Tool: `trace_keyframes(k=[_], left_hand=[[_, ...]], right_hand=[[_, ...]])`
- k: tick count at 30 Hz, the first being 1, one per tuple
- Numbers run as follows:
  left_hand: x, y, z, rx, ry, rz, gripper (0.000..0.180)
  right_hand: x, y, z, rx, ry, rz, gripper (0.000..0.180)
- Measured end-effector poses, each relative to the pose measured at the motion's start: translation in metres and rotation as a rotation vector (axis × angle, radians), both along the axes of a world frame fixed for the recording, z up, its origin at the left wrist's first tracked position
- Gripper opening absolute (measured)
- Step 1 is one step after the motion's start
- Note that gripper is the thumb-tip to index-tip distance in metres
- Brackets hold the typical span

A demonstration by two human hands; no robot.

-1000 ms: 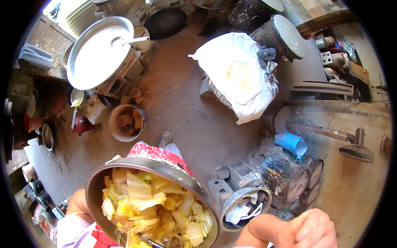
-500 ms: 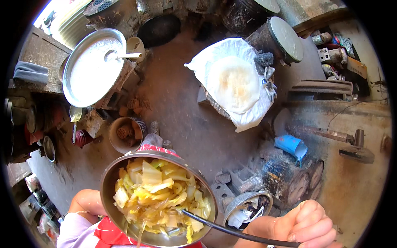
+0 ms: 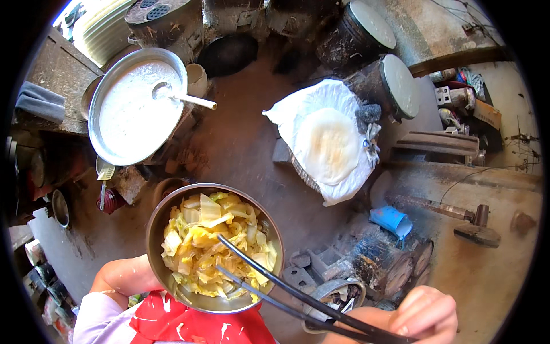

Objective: The person spreads white liquid batter onto circular steaming plates using a wooden paddle and a ladle, removes the steamed sheets once cooked, and mixes pieces of cooked batter in a bowl with cabbage using chopsticks.

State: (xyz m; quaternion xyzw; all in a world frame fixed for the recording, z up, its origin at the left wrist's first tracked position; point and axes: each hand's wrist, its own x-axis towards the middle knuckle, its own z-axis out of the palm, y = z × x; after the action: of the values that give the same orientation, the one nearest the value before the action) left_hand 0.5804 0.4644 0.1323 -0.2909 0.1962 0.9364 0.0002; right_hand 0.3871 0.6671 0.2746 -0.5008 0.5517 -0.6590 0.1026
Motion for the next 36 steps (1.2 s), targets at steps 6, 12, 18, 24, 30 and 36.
trace_keyframes(k=[6,12,18,24,30,36], left_hand=[[0.004,-0.014,-0.029,0.531,0.153,0.224,0.050],[0.020,-0.019,-0.027,0.478,0.022,0.239,0.055],[0.018,-0.007,-0.020,0.434,0.019,0.368,0.055],[0.002,0.030,-0.040,0.514,0.271,0.545,0.054],[-0.047,0.056,-0.038,0.400,0.224,0.619,0.052],[-0.100,0.082,-0.021,0.332,0.336,0.530,0.051]], right_hand=[[0.002,-0.042,-0.012,0.122,-0.157,0.073,0.029],[-0.003,-0.077,-0.031,0.175,-0.207,0.225,0.035],[-0.010,-0.090,-0.044,0.098,0.062,0.162,0.045],[-0.026,-0.094,-0.066,0.184,-0.103,0.048,0.047],[-0.094,-0.075,-0.098,0.079,-0.616,0.037,0.047],[-0.137,-0.030,-0.063,-0.110,-0.644,0.097,0.048]])
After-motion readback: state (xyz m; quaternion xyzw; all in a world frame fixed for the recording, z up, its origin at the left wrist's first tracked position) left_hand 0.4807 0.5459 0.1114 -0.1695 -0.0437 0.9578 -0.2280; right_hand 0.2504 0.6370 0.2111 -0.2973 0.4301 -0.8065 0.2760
